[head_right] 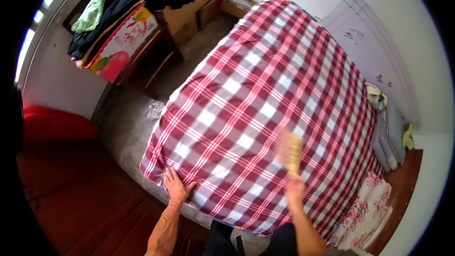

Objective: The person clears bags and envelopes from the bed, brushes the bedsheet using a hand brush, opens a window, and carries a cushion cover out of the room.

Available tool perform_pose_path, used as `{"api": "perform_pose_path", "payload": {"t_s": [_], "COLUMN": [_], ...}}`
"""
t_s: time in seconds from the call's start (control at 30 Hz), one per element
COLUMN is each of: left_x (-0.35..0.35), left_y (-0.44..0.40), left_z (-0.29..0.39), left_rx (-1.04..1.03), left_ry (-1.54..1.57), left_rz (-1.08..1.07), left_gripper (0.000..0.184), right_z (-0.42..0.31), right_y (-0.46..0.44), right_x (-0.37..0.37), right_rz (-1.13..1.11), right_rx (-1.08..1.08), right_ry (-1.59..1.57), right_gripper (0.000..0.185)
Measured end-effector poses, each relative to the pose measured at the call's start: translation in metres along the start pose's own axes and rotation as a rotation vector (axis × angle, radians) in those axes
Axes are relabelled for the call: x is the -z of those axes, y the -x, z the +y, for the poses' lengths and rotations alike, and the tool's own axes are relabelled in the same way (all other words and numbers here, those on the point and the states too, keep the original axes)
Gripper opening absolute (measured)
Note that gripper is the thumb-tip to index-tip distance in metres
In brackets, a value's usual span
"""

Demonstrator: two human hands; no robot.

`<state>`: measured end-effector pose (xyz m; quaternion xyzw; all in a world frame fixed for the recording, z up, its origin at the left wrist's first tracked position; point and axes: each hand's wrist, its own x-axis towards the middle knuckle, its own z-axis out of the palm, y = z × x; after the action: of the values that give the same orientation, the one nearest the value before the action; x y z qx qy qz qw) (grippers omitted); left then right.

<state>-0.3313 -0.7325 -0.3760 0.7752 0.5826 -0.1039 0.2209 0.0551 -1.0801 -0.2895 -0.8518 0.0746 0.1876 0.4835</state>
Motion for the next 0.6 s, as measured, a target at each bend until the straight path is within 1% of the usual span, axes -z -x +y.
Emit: {"api": "perform_pose_path", "payload": {"t_s": [0.03, 0.1, 0.13, 0.17, 0.2, 0.23, 0.27, 0.3, 0.33, 0.37, 0.4, 0.43, 0.47, 0.5, 0.53, 0.57, 0.6], "left_x": [-0.001, -0.002, 0.000, 0.007, 0.012, 0.010, 0.010, 0.008, 0.003, 0.008, 0.013, 0.020, 0.033, 0.025, 0.025, 0.027, 0.021], "left_y": [-0.001, -0.003, -0.004, -0.003, -0.002, -0.004, -0.003, -0.005, -0.010, -0.013, -0.013, -0.013, -0.015, -0.021, -0.022, -0.024, -0.037], "left_z": [0.001, 0.003, 0.008, 0.010, 0.012, 0.014, 0.010, 0.008, 0.005, 0.011, 0.020, 0.038, 0.076, 0.098, 0.125, 0.149, 0.173], "left_rx": [0.009, 0.021, 0.015, 0.033, 0.031, 0.025, 0.011, -0.004, -0.028, -0.002, 0.063, 0.121, 0.222, 0.292, 0.229, 0.165, 0.059], "left_ry": [-0.007, -0.032, -0.021, -0.018, -0.011, -0.013, -0.019, -0.024, -0.052, -0.084, -0.085, -0.090, -0.165, -0.203, -0.168, -0.132, -0.135], "left_rz": [-0.005, -0.012, -0.032, -0.038, -0.053, -0.043, -0.063, -0.084, -0.091, -0.126, -0.173, -0.221, -0.265, -0.249, -0.199, -0.151, -0.054], "left_gripper": [0.127, 0.128, 0.128, 0.129, 0.130, 0.130, 0.129, 0.128, 0.126, 0.124, 0.123, 0.122, 0.118, 0.114, 0.112, 0.109, 0.107], "right_z": [0.066, 0.034, 0.073, 0.116, 0.110, 0.112, 0.068, 0.036, 0.002, -0.036, -0.076, -0.112, -0.147, -0.181, -0.209, -0.228, -0.233], "right_y": [-0.040, -0.030, -0.048, -0.067, -0.067, -0.083, -0.082, -0.106, -0.128, -0.142, -0.142, -0.133, -0.120, -0.102, -0.087, -0.077, -0.087], "right_x": [0.076, 0.154, 0.185, 0.220, 0.223, 0.204, 0.154, 0.090, 0.010, -0.072, -0.149, -0.217, -0.271, -0.308, -0.324, -0.322, -0.300], "right_rz": [0.288, 0.463, 0.549, 0.676, 0.802, 0.644, 0.560, 0.553, 0.452, 0.274, 0.019, -0.288, -0.621, -0.907, -1.065, -1.103, -1.002], "right_rx": [0.069, -0.416, -0.397, -0.332, -0.267, -0.162, -0.026, 0.035, 0.056, 0.075, 0.115, 0.186, 0.290, 0.393, 0.484, 0.528, 0.660], "right_ry": [0.221, 0.145, -0.257, -0.749, -1.141, -0.742, -0.353, -0.204, -0.148, -0.091, -0.026, 0.059, 0.154, 0.237, 0.263, 0.211, 0.066], "right_gripper": [0.024, 0.035, 0.036, 0.039, 0.043, 0.057, 0.081, 0.072, 0.064, 0.056, 0.048, 0.041, 0.033, 0.026, 0.021, 0.018, 0.018]}}
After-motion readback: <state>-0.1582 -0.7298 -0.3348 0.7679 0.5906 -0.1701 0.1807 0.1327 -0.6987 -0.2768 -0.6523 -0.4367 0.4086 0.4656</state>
